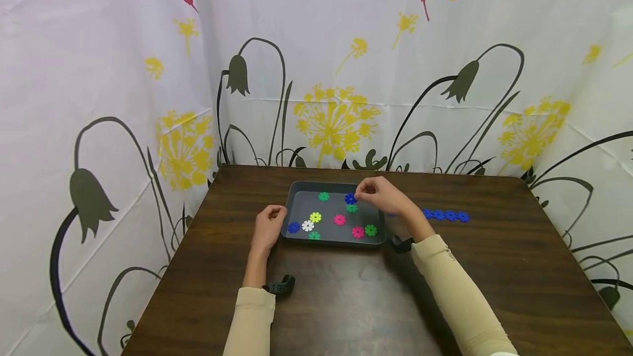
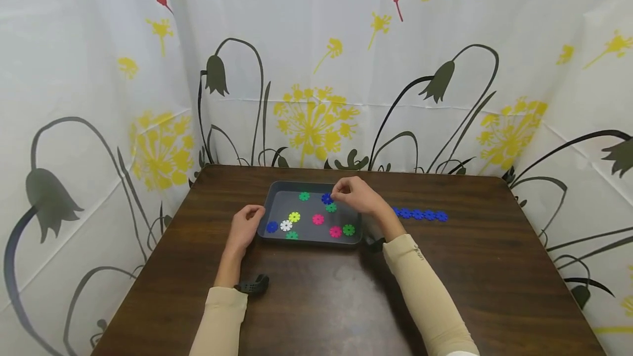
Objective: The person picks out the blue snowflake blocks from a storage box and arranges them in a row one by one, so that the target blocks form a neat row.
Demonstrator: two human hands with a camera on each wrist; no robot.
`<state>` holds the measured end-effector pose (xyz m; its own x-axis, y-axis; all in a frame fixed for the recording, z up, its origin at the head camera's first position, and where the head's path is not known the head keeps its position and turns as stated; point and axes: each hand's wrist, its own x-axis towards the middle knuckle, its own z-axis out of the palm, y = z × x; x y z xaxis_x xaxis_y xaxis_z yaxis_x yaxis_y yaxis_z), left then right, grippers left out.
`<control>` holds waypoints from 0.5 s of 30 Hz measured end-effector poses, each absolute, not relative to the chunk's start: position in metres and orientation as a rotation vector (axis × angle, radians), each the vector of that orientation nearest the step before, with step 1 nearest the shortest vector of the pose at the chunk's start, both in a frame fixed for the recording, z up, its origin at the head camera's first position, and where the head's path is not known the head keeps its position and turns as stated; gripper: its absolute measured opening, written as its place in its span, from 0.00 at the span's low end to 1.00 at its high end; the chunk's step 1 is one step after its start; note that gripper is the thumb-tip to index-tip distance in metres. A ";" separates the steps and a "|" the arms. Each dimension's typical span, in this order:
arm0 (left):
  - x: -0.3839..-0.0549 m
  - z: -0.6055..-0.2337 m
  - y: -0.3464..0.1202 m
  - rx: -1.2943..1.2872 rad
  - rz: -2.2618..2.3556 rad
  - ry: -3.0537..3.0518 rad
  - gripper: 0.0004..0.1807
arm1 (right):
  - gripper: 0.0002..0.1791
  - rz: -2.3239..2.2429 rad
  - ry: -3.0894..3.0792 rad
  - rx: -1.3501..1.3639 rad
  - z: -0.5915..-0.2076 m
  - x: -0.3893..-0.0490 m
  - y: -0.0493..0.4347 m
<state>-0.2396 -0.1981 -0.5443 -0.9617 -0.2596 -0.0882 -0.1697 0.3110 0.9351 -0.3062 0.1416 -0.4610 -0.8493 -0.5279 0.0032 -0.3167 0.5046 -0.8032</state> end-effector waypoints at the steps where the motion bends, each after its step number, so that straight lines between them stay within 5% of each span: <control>1: -0.239 -0.545 -0.198 0.406 -1.754 -2.476 0.18 | 0.08 -1.263 2.512 -0.717 -0.461 -0.304 0.145; 15: -0.239 -0.546 -0.196 0.391 -1.761 -2.450 0.18 | 0.13 -1.417 2.425 -0.591 -0.464 -0.281 0.213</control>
<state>-0.2392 -0.1960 -0.5462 -0.9621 -0.2638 -0.0687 -0.1493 0.2990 0.9425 -0.2806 0.2127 -0.4637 -0.8800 -0.4741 -0.0273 -0.2090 0.4383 -0.8742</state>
